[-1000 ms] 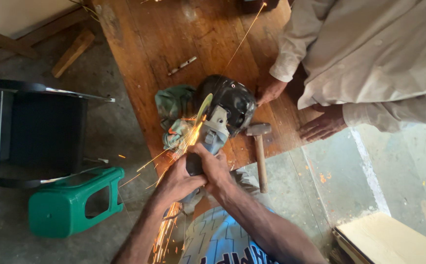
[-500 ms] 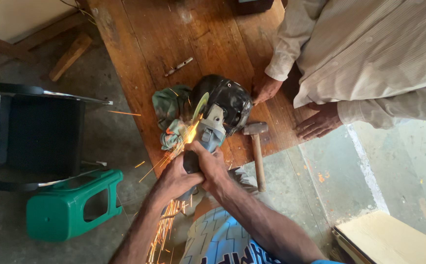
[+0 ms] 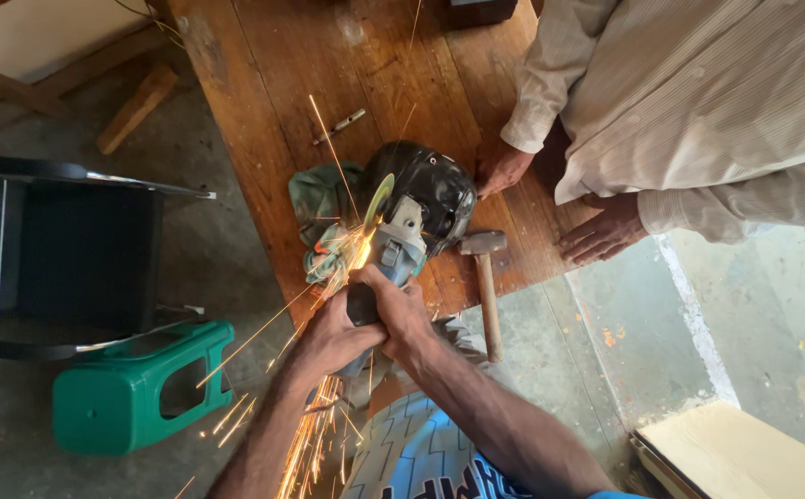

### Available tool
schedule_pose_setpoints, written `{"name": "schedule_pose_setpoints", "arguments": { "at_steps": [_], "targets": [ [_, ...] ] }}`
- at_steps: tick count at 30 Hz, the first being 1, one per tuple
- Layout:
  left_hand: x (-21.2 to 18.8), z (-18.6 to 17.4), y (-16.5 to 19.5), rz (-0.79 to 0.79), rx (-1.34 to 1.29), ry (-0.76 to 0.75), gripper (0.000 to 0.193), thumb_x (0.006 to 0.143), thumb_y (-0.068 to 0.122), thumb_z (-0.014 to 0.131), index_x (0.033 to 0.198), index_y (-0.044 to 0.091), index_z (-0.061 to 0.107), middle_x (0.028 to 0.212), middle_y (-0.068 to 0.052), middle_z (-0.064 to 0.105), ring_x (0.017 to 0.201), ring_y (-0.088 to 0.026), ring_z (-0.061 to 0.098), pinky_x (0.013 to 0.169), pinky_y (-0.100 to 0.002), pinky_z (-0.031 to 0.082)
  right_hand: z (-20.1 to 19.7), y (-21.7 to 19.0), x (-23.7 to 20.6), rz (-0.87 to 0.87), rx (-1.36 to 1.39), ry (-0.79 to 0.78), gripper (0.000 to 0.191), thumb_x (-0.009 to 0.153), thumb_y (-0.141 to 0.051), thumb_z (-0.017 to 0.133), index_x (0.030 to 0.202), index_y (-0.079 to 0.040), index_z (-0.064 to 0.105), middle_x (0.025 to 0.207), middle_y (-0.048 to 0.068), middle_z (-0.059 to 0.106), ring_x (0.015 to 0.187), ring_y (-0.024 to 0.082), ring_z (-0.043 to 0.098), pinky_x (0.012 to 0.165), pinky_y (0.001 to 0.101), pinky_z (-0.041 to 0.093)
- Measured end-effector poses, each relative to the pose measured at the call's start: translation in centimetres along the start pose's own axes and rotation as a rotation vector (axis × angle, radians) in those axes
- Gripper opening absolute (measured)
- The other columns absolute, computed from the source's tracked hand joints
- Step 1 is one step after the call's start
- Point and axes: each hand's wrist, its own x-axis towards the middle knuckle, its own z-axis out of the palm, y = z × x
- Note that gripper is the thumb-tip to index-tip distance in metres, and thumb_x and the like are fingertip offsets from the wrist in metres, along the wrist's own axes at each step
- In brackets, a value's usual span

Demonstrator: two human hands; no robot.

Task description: The person uses an angle grinder to cut and smooth a metal motor housing, producing sparks. They then use a hammer to tap the housing and later a scraper to clean the interior of the motor assembly. The person handles the motor housing, a rag, and tools throughout the process.

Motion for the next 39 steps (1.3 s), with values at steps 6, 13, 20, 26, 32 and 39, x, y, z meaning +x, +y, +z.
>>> {"name": "schedule_pose_setpoints", "arguments": {
  "at_steps": [6,13,20,26,32,39],
  "targets": [
    [-0.3,0.2,-0.2,0.018,0.004,-0.059,0.042,0.073,0.016,0.076,0.111,-0.001,0.069,0.098,-0.009,0.078,0.091,-0.017,0.073,0.079,-0.033,0.058,-0.2,0.0,-0.6,0.008,0.015,0.008,0.034,0.074,-0.016,0.078,0.102,-0.005,0.062,0.082,0.008,0.069,0.067,0.019,0.068,0.061,0.0371,0.058],
    [0.3,0.1,0.1,-0.123,-0.017,-0.019,0.051,0.069,0.017,0.076,0.116,0.001,0.065,0.099,-0.010,0.076,0.090,-0.018,0.073,0.077,-0.034,0.059,0.2,-0.4,-0.2,0.000,0.041,-0.023,0.033,0.074,-0.014,0.078,0.101,-0.003,0.062,0.082,0.009,0.069,0.067,0.020,0.067,0.060,0.0379,0.059],
    [-0.6,0.3,0.3,-0.079,0.025,0.007,0.052,0.070,0.018,0.077,0.118,0.003,0.065,0.102,-0.008,0.077,0.095,-0.016,0.073,0.083,-0.032,0.057,-0.3,0.0,-0.6,-0.012,0.000,-0.023,0.027,0.075,-0.014,0.078,0.095,-0.001,0.064,0.079,0.009,0.070,0.064,0.020,0.067,0.059,0.0369,0.058],
    [-0.7,0.6,-0.1,-0.154,0.004,0.008,0.054,0.069,0.017,0.077,0.119,0.002,0.063,0.101,-0.010,0.075,0.088,-0.019,0.074,0.075,-0.035,0.059,-0.4,0.2,-0.7,-0.001,0.012,-0.024,0.026,0.075,-0.014,0.078,0.093,-0.004,0.063,0.077,0.008,0.068,0.062,0.020,0.066,0.057,0.0375,0.057],
    [-0.7,0.6,-0.9,-0.094,-0.031,-0.003,0.055,0.070,0.017,0.077,0.121,0.001,0.063,0.104,-0.011,0.076,0.092,-0.018,0.074,0.078,-0.034,0.059,-0.5,0.3,-0.6,-0.024,-0.012,-0.032,0.025,0.076,-0.015,0.079,0.092,-0.002,0.064,0.076,0.007,0.068,0.061,0.019,0.065,0.055,0.0367,0.055],
    [-0.8,0.8,-1.4,-0.029,0.007,0.021,0.056,0.070,0.016,0.077,0.122,0.003,0.061,0.107,-0.008,0.075,0.098,-0.017,0.073,0.082,-0.032,0.058,-0.6,0.5,-0.7,0.018,0.002,0.015,0.028,0.075,-0.013,0.080,0.097,-0.006,0.064,0.078,0.006,0.069,0.064,0.018,0.067,0.058,0.0366,0.058]
  ]
}}
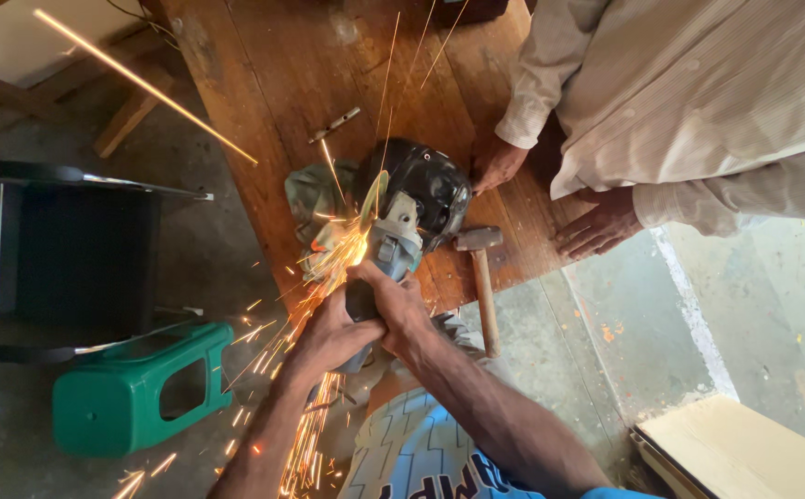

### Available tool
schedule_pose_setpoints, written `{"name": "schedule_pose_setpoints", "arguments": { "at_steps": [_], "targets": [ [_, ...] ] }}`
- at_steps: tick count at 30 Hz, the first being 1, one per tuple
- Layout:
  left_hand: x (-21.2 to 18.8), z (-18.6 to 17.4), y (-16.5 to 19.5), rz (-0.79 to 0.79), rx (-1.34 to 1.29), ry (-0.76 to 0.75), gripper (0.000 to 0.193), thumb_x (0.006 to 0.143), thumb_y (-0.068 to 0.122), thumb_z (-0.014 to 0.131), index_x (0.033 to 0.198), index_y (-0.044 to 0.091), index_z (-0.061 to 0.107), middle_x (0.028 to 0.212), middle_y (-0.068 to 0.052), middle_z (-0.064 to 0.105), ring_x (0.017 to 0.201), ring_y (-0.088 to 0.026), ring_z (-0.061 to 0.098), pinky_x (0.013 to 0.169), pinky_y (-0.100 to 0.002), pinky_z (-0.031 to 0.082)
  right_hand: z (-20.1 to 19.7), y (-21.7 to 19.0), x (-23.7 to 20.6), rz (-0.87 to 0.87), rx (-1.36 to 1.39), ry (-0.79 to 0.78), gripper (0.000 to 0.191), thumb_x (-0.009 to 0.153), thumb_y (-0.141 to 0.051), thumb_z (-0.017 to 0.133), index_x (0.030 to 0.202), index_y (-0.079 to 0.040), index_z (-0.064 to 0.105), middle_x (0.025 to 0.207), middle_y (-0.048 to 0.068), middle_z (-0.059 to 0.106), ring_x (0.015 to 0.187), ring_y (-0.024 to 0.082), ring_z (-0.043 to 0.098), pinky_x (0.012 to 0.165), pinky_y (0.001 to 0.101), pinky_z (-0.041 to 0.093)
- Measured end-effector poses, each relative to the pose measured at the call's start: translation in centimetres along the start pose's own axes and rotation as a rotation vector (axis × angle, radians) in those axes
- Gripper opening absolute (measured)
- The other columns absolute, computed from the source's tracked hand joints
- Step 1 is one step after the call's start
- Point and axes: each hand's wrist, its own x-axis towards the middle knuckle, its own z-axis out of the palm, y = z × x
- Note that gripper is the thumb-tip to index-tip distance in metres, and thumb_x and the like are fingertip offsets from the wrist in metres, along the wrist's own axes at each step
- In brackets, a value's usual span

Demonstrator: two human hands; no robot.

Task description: The person uses an angle grinder to cut and smooth a metal motor housing, producing sparks. They then use a hammer to tap the housing and later a scraper to clean the interior of the motor assembly. The person handles the motor housing, a rag, and tools throughout the process.

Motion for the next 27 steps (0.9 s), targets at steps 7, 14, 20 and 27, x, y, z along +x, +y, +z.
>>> {"name": "schedule_pose_setpoints", "arguments": {
  "at_steps": [7,14,20,27],
  "targets": [
    [1.2,-0.8,1.1,0.033,-0.045,-0.046,0.045,0.071,0.011,0.072,0.115,-0.001,0.066,0.100,-0.010,0.075,0.092,-0.017,0.072,0.080,-0.033,0.058,0.7,-0.9,1.3,-0.002,0.039,-0.028,0.030,0.076,-0.012,0.079,0.100,-0.004,0.063,0.079,0.008,0.068,0.063,0.020,0.067,0.055,0.0369,0.058],
    [0.1,-0.6,0.7,0.002,0.019,-0.015,0.049,0.069,0.013,0.074,0.116,0.000,0.066,0.100,-0.009,0.076,0.090,-0.017,0.073,0.078,-0.033,0.058,0.2,0.0,0.4,-0.036,0.033,-0.044,0.029,0.078,-0.013,0.079,0.101,-0.004,0.064,0.080,0.008,0.069,0.064,0.020,0.067,0.056,0.0367,0.058],
    [0.8,-0.3,-0.6,-0.054,-0.103,-0.024,0.055,0.069,0.012,0.074,0.121,0.000,0.060,0.100,-0.012,0.073,0.087,-0.020,0.072,0.072,-0.035,0.059,0.3,-0.2,0.3,-0.015,0.015,-0.029,0.030,0.077,-0.014,0.078,0.102,-0.004,0.064,0.081,0.008,0.069,0.066,0.020,0.067,0.057,0.0374,0.058],
    [1.2,-0.5,-0.6,-0.039,-0.098,-0.029,0.057,0.070,0.011,0.075,0.123,0.001,0.059,0.102,-0.009,0.073,0.089,-0.018,0.072,0.074,-0.033,0.058,0.6,-0.6,0.3,-0.018,0.018,-0.014,0.030,0.078,-0.013,0.078,0.102,-0.001,0.065,0.082,0.009,0.069,0.066,0.022,0.067,0.057,0.0385,0.058]
  ]
}}
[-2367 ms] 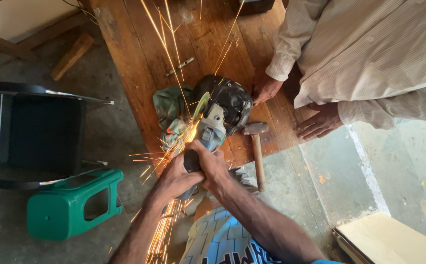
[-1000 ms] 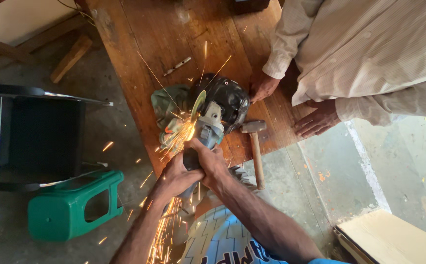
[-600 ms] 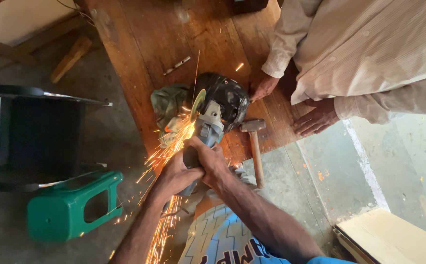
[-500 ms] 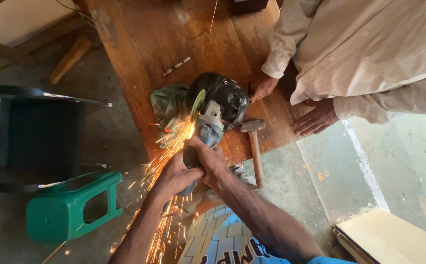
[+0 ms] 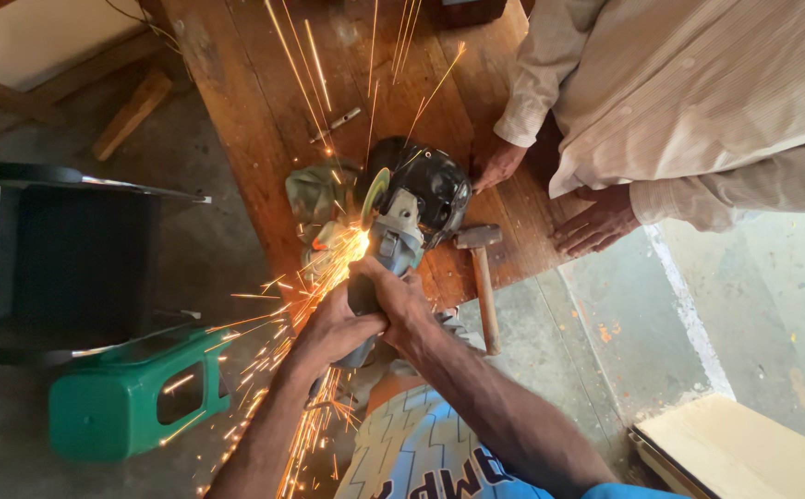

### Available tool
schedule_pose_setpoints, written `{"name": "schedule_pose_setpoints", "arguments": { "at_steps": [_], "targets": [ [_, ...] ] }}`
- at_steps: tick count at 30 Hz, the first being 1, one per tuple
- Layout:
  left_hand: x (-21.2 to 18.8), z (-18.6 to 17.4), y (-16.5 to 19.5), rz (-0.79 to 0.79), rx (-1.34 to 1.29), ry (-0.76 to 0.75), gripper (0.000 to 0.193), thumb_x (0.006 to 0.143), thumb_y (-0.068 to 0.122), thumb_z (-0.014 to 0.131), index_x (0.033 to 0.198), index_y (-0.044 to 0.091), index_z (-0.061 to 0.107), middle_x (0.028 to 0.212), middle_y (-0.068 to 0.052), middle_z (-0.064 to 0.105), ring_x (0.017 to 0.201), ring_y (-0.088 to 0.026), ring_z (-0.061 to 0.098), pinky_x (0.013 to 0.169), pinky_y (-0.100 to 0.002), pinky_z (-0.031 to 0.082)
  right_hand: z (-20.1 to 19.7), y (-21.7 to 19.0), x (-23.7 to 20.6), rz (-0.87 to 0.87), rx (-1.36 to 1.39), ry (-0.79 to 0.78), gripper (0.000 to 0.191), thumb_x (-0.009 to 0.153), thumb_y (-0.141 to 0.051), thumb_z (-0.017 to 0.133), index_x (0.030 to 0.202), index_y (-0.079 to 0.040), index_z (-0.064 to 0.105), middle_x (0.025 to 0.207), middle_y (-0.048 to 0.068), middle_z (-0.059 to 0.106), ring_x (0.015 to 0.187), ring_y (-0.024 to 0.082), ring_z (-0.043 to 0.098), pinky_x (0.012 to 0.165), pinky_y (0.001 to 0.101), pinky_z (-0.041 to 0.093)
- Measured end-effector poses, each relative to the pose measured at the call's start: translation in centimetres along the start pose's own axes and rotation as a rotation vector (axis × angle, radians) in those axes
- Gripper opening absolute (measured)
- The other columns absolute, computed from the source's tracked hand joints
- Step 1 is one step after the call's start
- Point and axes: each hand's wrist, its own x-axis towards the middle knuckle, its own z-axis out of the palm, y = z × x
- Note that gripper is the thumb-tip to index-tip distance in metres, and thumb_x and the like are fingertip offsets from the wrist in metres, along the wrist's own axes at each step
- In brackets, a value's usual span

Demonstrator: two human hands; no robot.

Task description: The person uses an angle grinder to cut and smooth a metal motor housing, producing sparks. They then use a hammer to tap the housing and later a scraper to clean the interior of the motor assembly. The person handles the motor housing, a rag, and tools throughout the process.

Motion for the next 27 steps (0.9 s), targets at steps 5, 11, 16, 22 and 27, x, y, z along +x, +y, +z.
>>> {"name": "schedule_pose_setpoints", "arguments": {
  "at_steps": [5,11,16,22,27],
  "targets": [
    [0.4,-0.3,1.0,-0.010,-0.043,-0.013,0.056,0.069,0.010,0.075,0.122,0.001,0.058,0.101,-0.009,0.073,0.089,-0.019,0.072,0.074,-0.035,0.059,0.4,-0.7,0.3,0.012,-0.012,0.005,0.031,0.078,-0.014,0.079,0.102,0.000,0.066,0.084,0.010,0.069,0.067,0.022,0.068,0.058,0.0383,0.059],
    [0.5,-0.3,1.0,-0.040,-0.017,-0.051,0.049,0.071,0.011,0.074,0.118,0.000,0.064,0.099,-0.010,0.074,0.088,-0.020,0.073,0.075,-0.035,0.060,0.4,-0.7,0.0,0.007,-0.047,0.001,0.032,0.078,-0.015,0.079,0.102,0.001,0.065,0.085,0.011,0.069,0.067,0.023,0.068,0.058,0.0395,0.059],
    [0.7,-0.4,0.2,0.001,-0.063,-0.059,0.045,0.072,0.009,0.074,0.115,-0.001,0.064,0.097,-0.010,0.074,0.087,-0.018,0.072,0.074,-0.034,0.059,0.6,-0.8,0.0,0.005,-0.032,0.022,0.030,0.078,-0.014,0.078,0.103,-0.002,0.065,0.085,0.011,0.070,0.067,0.023,0.068,0.059,0.0393,0.060],
    [0.2,-0.1,0.2,0.006,-0.047,-0.084,0.039,0.074,0.010,0.072,0.110,-0.001,0.067,0.091,-0.008,0.074,0.081,-0.017,0.071,0.070,-0.033,0.057,0.0,-0.2,-0.1,0.001,-0.020,0.021,0.027,0.077,-0.014,0.079,0.098,-0.005,0.064,0.081,0.010,0.069,0.064,0.021,0.067,0.058,0.0397,0.058],
    [-0.7,0.0,0.5,-0.003,0.038,-0.043,0.040,0.072,0.012,0.074,0.110,0.000,0.069,0.092,-0.006,0.076,0.082,-0.015,0.071,0.071,-0.032,0.057,-0.3,0.7,0.0,-0.019,-0.043,0.020,0.025,0.077,-0.015,0.080,0.095,-0.004,0.067,0.077,0.007,0.069,0.062,0.020,0.066,0.056,0.0378,0.056]
  ]
}}
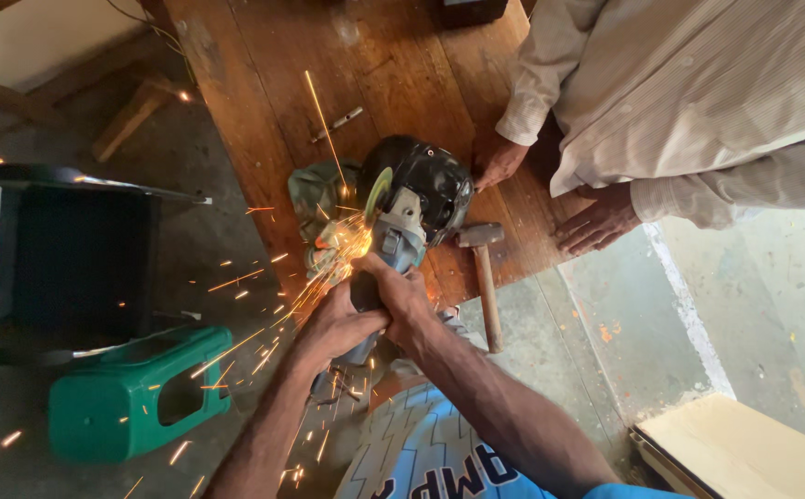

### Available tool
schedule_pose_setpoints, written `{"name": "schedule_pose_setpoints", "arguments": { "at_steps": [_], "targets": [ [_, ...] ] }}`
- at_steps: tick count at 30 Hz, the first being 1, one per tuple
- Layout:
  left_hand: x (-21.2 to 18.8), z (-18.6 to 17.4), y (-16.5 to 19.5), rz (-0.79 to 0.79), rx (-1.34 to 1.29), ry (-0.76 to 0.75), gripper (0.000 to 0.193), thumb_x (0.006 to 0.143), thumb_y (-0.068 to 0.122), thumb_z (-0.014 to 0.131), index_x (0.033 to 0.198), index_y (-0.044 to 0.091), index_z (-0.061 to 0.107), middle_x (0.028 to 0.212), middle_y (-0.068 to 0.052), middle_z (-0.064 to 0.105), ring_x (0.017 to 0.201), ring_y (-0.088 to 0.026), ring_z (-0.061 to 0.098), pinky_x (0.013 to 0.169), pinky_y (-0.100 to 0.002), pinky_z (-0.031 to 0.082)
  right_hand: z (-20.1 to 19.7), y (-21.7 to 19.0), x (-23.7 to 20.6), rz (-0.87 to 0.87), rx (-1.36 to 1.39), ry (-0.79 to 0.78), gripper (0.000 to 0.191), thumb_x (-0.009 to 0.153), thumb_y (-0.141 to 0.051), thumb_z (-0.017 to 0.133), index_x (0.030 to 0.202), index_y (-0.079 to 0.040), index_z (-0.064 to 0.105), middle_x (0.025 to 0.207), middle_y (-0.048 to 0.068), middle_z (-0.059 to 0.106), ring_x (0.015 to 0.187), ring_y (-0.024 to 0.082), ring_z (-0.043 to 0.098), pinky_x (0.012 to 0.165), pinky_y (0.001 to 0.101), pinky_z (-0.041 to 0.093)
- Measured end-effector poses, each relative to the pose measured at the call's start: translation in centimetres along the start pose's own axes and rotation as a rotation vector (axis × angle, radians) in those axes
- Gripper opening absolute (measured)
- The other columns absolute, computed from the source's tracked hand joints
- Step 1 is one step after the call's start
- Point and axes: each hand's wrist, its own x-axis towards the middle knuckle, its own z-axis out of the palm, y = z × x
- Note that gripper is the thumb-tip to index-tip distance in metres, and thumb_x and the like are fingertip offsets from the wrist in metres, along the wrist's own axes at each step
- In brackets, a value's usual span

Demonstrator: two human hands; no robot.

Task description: The person uses an angle grinder to cut and smooth a metal motor housing, producing sparks. They then use a hammer to tap the housing and later a scraper to clean the interior of the motor assembly. The person handles the motor housing, a rag, and tools throughout the process.

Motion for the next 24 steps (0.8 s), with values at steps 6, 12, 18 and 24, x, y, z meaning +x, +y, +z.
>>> {"name": "schedule_pose_setpoints", "arguments": {
  "at_steps": [6,12,18,24],
  "targets": [
    [0.5,-0.1,0.1,0.031,-0.019,-0.023,0.038,0.073,0.012,0.074,0.108,-0.002,0.071,0.091,-0.008,0.074,0.082,-0.016,0.070,0.072,-0.034,0.056,-0.2,0.1,0.7,0.003,0.004,-0.016,0.023,0.076,-0.014,0.079,0.093,-0.004,0.067,0.076,0.007,0.068,0.061,0.019,0.065,0.055,0.0366,0.055],
    [0.9,-0.2,0.2,-0.008,-0.059,0.000,0.038,0.071,0.010,0.074,0.108,0.003,0.068,0.093,-0.005,0.074,0.086,-0.013,0.071,0.074,-0.032,0.057,0.3,-0.5,0.9,0.039,-0.035,0.031,0.026,0.076,-0.016,0.079,0.096,-0.005,0.067,0.079,0.007,0.070,0.063,0.020,0.067,0.057,0.0376,0.057],
    [1.0,-0.2,0.0,0.103,-0.011,-0.028,0.033,0.074,0.010,0.074,0.105,0.000,0.070,0.092,-0.006,0.074,0.086,-0.014,0.070,0.075,-0.031,0.056,0.2,-0.5,0.7,0.024,-0.003,0.012,0.026,0.075,-0.015,0.079,0.095,-0.005,0.067,0.079,0.007,0.070,0.063,0.020,0.067,0.057,0.0367,0.057],
    [1.1,-0.2,-0.2,-0.013,0.015,0.005,0.037,0.073,0.013,0.075,0.107,0.000,0.071,0.093,-0.007,0.075,0.085,-0.015,0.070,0.073,-0.033,0.056,0.2,-0.3,1.1,0.015,-0.003,-0.012,0.023,0.073,-0.014,0.080,0.090,-0.004,0.068,0.075,0.007,0.069,0.060,0.019,0.066,0.056,0.0363,0.056]
  ]
}}
